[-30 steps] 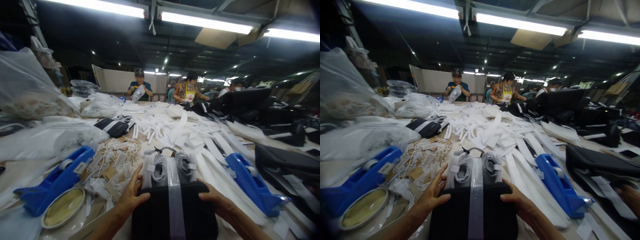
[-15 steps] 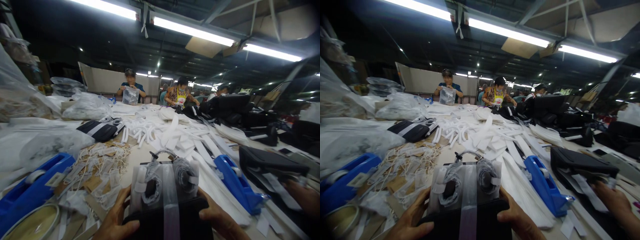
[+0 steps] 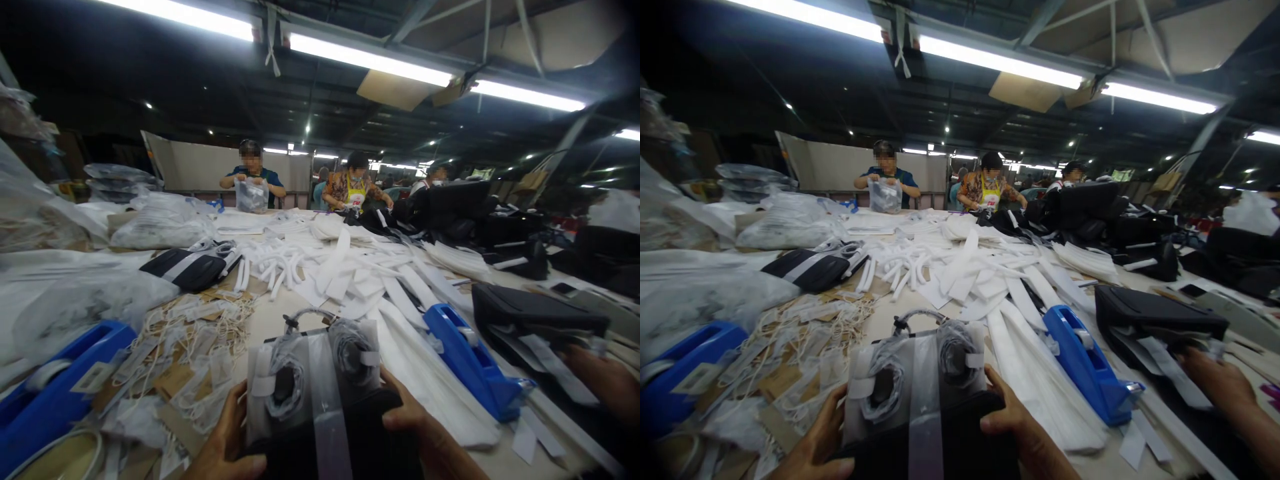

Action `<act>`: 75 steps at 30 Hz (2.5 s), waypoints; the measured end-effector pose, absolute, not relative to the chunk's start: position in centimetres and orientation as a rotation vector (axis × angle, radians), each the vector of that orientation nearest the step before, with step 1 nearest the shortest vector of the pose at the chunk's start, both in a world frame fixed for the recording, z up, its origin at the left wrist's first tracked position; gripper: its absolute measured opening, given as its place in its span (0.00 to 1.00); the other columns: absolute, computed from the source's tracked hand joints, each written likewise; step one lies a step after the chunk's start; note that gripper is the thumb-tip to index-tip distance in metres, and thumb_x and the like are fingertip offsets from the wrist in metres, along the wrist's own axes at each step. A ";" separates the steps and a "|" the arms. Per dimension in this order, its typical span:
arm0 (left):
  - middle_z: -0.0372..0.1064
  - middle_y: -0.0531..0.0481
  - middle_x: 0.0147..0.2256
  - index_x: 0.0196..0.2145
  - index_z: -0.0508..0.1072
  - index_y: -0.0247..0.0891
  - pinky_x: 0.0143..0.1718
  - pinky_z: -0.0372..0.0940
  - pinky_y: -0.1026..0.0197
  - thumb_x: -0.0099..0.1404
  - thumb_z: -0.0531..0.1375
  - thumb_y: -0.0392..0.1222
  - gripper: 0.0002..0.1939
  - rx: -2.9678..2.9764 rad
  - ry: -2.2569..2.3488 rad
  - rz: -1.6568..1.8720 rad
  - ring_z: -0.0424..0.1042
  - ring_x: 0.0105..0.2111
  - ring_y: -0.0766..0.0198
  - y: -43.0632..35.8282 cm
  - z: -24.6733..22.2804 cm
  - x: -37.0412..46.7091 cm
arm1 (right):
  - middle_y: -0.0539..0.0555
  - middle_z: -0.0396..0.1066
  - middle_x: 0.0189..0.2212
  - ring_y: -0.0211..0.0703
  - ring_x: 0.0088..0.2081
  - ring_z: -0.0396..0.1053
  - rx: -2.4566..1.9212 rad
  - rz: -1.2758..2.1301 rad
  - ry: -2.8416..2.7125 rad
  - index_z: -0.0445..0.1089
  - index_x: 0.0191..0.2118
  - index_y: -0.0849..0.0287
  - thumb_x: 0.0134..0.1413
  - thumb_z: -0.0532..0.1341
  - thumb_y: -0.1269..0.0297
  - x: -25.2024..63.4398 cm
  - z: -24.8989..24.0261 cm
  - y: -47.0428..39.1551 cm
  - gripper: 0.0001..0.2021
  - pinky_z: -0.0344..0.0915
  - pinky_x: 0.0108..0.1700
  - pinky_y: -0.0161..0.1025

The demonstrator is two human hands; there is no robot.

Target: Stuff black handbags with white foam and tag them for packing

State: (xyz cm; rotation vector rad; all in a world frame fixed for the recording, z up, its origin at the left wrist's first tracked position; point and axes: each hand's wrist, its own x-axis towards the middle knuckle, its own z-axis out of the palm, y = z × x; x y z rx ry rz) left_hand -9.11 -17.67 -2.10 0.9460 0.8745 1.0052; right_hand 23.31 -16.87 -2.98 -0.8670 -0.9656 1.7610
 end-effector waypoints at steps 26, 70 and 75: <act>0.69 0.45 0.17 0.20 0.77 0.35 0.32 0.62 0.55 0.49 0.62 0.65 0.26 1.671 1.028 -0.270 0.69 0.23 0.55 5.7 3.4 -0.5 | 0.55 0.73 0.46 0.61 0.48 0.70 -0.904 1.940 -0.957 0.55 0.62 0.51 0.30 0.70 0.61 23.1 -4.5 -14.9 0.46 0.66 0.48 0.51; 0.69 0.53 0.26 0.27 0.72 0.36 0.31 0.55 0.63 0.52 0.55 0.32 0.07 2.227 1.441 0.384 0.67 0.31 0.62 -1.0 10.2 -9.1 | 0.60 0.68 0.53 0.64 0.53 0.66 -0.827 1.978 -0.946 0.47 0.65 0.53 0.29 0.72 0.62 23.2 -5.1 -14.7 0.53 0.61 0.54 0.56; 0.68 0.53 0.27 0.28 0.72 0.36 0.31 0.56 0.63 0.54 0.54 0.30 0.08 2.281 1.433 0.388 0.66 0.30 0.63 -2.5 11.2 -8.5 | 0.61 0.67 0.54 0.64 0.54 0.65 -0.792 1.997 -0.968 0.47 0.64 0.52 0.29 0.73 0.62 23.4 -5.6 -14.5 0.53 0.61 0.54 0.55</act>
